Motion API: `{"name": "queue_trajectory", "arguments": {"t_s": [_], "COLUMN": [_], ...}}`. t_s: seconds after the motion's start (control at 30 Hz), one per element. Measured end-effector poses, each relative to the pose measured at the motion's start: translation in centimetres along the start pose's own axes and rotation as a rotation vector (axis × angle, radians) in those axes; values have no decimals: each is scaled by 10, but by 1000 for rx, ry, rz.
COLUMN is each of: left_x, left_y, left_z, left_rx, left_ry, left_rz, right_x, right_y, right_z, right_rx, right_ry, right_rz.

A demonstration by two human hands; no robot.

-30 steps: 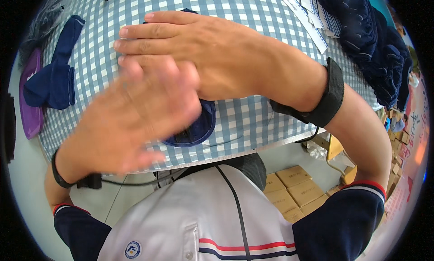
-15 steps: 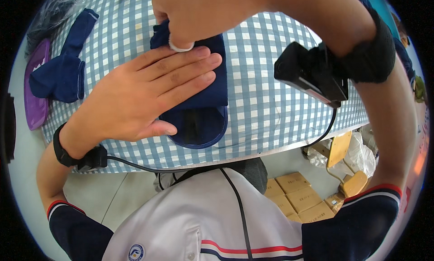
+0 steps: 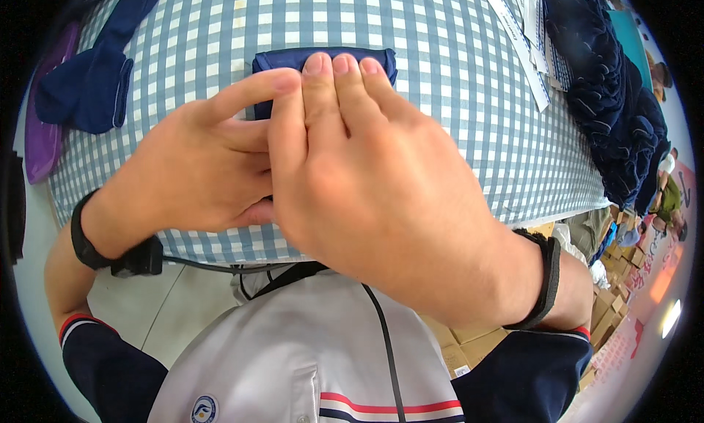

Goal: The person is folding blue socks and wrapping them with a white paper band.

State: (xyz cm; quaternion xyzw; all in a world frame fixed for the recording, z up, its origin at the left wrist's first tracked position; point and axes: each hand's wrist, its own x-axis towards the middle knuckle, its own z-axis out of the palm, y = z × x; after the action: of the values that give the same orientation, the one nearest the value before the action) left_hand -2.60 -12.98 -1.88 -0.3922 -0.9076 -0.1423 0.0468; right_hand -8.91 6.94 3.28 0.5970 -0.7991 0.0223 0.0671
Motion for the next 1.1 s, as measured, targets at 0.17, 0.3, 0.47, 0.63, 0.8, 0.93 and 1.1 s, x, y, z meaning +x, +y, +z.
{"name": "queue_trajectory", "arguments": {"t_s": [0.17, 0.3, 0.47, 0.63, 0.8, 0.93, 1.1], "left_x": [4, 9, 10, 11, 5, 1, -1], "left_y": [-9, -3, 3, 13, 22, 24, 25], "left_z": [-1, -4, 0, -1, 2, 7, 9], "left_rx": [-167, -146, -137, -89, -182, -158, -227], "left_ry": [-35, -62, -35, -74, -54, -21, -26], "left_rz": [101, 95, 37, 11, 7, -13, -16], "right_x": [7, 27, 52, 53, 20, 5, -6], "right_y": [19, 59, 76, 78, 62, 40, 43], "right_z": [-21, -21, -43, -48, -1, 12, 18], "right_rx": [231, 865, 687, 646, 466, 377, 408], "right_ry": [-67, -243, -405, -530, -158, 281, 285], "right_rz": [16, 304, 5, -40, -84, -213, -252]}}
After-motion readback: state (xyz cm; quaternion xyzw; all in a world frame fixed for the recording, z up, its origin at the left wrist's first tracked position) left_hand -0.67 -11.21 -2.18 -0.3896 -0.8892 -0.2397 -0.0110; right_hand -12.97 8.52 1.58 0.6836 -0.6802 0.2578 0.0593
